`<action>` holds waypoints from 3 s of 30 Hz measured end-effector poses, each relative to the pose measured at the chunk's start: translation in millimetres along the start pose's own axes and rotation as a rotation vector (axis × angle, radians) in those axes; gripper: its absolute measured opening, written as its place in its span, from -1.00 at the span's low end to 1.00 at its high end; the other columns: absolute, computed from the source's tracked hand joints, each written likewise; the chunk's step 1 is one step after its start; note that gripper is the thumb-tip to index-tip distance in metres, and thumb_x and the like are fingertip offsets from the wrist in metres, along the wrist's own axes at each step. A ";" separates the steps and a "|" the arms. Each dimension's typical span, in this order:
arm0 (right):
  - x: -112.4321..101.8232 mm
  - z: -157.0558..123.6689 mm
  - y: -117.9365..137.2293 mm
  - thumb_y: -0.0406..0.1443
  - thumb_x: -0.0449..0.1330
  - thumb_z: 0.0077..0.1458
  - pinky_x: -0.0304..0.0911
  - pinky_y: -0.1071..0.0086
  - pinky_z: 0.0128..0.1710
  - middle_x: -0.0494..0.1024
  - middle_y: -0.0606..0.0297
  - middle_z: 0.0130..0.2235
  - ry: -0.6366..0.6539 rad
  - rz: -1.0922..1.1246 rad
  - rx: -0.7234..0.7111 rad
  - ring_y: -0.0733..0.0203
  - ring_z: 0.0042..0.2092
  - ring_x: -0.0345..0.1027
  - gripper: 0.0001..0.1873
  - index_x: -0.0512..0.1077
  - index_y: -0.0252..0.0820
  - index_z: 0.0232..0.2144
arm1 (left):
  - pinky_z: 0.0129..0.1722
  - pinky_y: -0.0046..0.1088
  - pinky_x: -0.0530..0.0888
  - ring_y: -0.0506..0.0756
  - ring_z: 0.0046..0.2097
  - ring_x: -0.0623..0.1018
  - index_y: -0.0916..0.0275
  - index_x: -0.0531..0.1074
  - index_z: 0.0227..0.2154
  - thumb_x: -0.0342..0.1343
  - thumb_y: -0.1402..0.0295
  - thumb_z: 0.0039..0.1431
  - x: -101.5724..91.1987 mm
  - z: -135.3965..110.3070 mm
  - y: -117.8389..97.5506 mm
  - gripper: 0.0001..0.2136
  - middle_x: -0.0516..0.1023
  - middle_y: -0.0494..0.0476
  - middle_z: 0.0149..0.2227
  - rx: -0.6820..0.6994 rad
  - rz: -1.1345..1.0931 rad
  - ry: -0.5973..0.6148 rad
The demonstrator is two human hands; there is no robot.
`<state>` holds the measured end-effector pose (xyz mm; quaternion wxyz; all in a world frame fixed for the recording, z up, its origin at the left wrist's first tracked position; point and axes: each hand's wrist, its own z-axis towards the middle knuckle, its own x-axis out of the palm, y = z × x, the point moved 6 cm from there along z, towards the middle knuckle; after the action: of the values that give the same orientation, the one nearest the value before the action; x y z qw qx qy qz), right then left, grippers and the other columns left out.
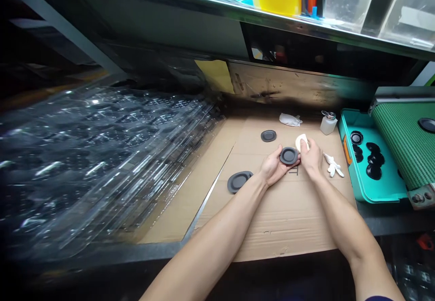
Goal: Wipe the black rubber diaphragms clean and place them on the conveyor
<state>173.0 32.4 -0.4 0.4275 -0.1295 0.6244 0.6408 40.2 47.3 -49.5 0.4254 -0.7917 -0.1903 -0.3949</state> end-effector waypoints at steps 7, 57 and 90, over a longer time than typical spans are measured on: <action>-9.4 -6.0 -8.8 0.06 0.13 0.22 0.34 0.42 -0.42 0.62 0.30 -0.38 0.147 0.503 0.008 0.25 -0.47 0.42 -0.48 0.40 -0.22 0.01 | -0.28 -0.37 0.56 0.18 -0.16 0.67 0.35 0.53 -0.14 -0.13 0.05 0.50 -0.7 1.3 -7.3 -0.53 0.67 0.37 -0.16 0.045 -0.029 -0.019; 13.6 -27.6 25.9 0.03 -0.20 0.49 0.37 0.16 -0.09 0.68 -0.02 -0.17 0.195 -0.606 -0.099 -0.07 -0.16 0.59 -0.36 0.11 0.03 0.48 | 0.21 -0.13 0.51 0.24 0.08 0.65 0.40 0.53 0.06 -0.09 0.23 0.51 -0.9 2.9 11.9 -0.61 0.68 0.41 -0.03 0.087 -0.017 -0.049; -21.8 3.8 -17.9 0.04 -0.07 0.44 0.33 0.22 -0.04 0.67 0.15 0.00 0.016 -0.239 -0.045 -0.08 0.01 0.54 -0.48 0.47 0.03 0.20 | -0.29 -0.53 0.65 0.24 0.01 0.69 0.53 0.43 0.08 -0.19 0.23 0.52 8.0 -16.0 -15.1 -0.55 0.60 0.59 -0.01 -0.103 -0.229 -0.074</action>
<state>200.2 24.9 3.2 0.4929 -0.2175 0.5932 0.5982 28.1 42.4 -30.1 0.3288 -0.7997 -0.2747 -0.4206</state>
